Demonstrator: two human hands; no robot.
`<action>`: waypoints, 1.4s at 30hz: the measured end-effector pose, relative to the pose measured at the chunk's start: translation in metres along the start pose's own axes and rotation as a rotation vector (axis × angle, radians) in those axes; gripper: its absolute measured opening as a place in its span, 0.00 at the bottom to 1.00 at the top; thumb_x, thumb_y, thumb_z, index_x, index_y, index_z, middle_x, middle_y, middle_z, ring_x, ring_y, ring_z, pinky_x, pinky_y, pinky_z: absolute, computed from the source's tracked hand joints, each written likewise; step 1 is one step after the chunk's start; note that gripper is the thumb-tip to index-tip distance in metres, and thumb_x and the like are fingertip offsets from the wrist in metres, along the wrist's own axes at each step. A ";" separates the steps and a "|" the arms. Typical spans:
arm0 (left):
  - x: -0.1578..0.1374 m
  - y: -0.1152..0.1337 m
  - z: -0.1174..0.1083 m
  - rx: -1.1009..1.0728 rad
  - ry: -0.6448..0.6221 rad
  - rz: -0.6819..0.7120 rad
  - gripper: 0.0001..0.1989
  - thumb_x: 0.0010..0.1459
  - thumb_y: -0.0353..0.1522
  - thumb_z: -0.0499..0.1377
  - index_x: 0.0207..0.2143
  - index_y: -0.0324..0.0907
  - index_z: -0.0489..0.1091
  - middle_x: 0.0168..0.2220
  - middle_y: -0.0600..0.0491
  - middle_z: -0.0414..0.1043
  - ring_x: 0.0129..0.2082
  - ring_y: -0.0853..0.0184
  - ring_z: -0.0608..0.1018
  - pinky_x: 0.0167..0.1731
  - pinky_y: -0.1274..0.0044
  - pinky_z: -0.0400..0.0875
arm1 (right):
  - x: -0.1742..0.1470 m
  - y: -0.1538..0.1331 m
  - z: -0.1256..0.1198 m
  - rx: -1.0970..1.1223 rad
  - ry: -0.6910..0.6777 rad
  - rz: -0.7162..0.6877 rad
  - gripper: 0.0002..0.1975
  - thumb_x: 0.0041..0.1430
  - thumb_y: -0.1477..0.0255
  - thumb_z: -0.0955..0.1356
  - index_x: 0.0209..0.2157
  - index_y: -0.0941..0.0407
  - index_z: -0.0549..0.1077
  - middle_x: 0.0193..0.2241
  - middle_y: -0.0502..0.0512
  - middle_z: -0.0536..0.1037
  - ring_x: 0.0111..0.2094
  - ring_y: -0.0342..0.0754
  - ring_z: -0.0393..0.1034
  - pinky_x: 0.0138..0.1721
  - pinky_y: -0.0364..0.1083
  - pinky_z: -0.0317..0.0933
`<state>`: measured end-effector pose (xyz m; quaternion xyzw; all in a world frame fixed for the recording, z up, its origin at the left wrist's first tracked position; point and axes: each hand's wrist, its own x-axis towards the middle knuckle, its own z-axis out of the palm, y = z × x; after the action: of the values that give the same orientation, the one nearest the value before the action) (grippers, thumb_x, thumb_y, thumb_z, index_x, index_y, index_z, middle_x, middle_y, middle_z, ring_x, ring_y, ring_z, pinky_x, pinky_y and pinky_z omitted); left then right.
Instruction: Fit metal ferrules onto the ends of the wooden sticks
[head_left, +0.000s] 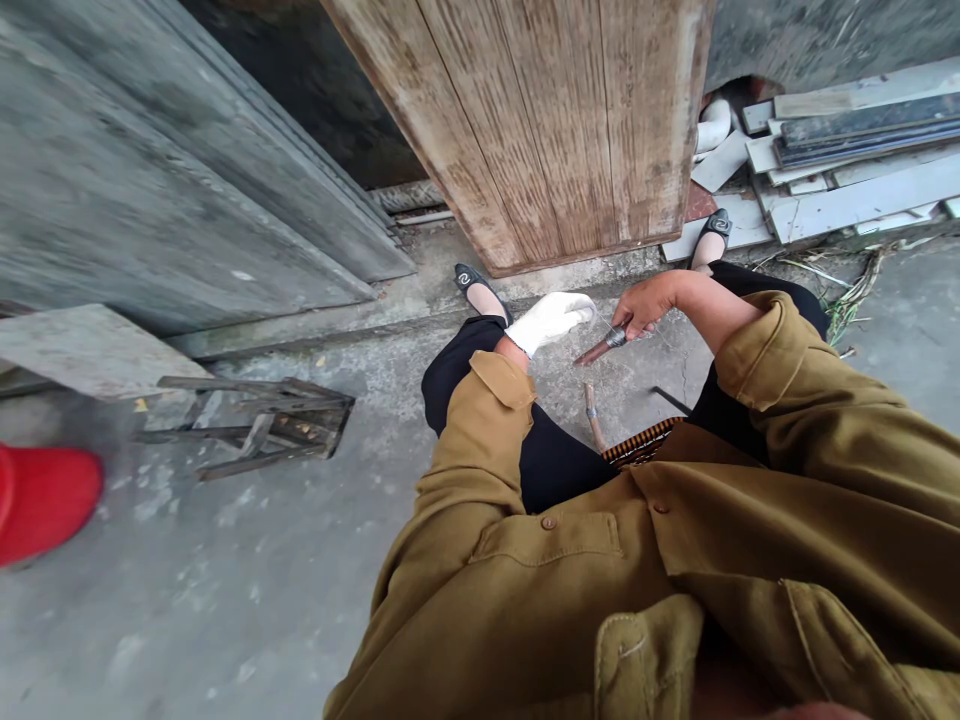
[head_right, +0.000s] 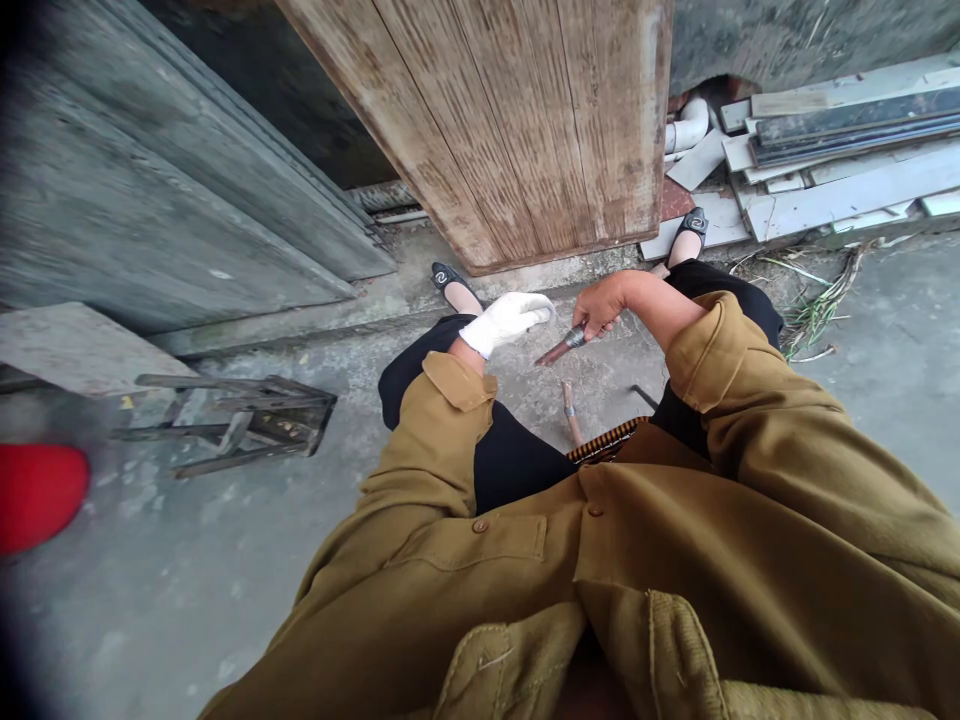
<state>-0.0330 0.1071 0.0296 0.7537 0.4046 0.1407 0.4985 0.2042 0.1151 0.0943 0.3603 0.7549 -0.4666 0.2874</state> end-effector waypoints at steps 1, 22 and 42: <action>0.001 -0.002 -0.001 0.003 0.002 0.000 0.13 0.60 0.37 0.61 0.38 0.37 0.80 0.38 0.49 0.81 0.37 0.65 0.77 0.42 0.74 0.72 | -0.003 -0.001 0.000 0.051 -0.011 -0.049 0.09 0.69 0.77 0.70 0.45 0.60 0.84 0.28 0.48 0.78 0.30 0.41 0.68 0.39 0.41 0.61; -0.001 0.010 0.019 -0.105 -0.273 0.057 0.14 0.63 0.39 0.61 0.35 0.37 0.79 0.30 0.52 0.74 0.28 0.71 0.69 0.31 0.79 0.64 | 0.005 0.021 -0.012 -0.195 0.663 0.378 0.21 0.70 0.68 0.71 0.59 0.63 0.82 0.57 0.74 0.82 0.59 0.66 0.78 0.55 0.53 0.69; 0.001 0.010 0.023 -0.195 -0.181 -0.076 0.14 0.69 0.37 0.59 0.36 0.37 0.79 0.22 0.55 0.70 0.22 0.72 0.70 0.24 0.81 0.64 | -0.044 0.025 -0.016 0.726 0.914 -0.272 0.13 0.68 0.60 0.74 0.41 0.56 0.77 0.25 0.50 0.72 0.26 0.43 0.63 0.27 0.42 0.60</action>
<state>-0.0131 0.0915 0.0276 0.6954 0.3705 0.0917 0.6089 0.2485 0.1254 0.1218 0.4997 0.6335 -0.5251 -0.2705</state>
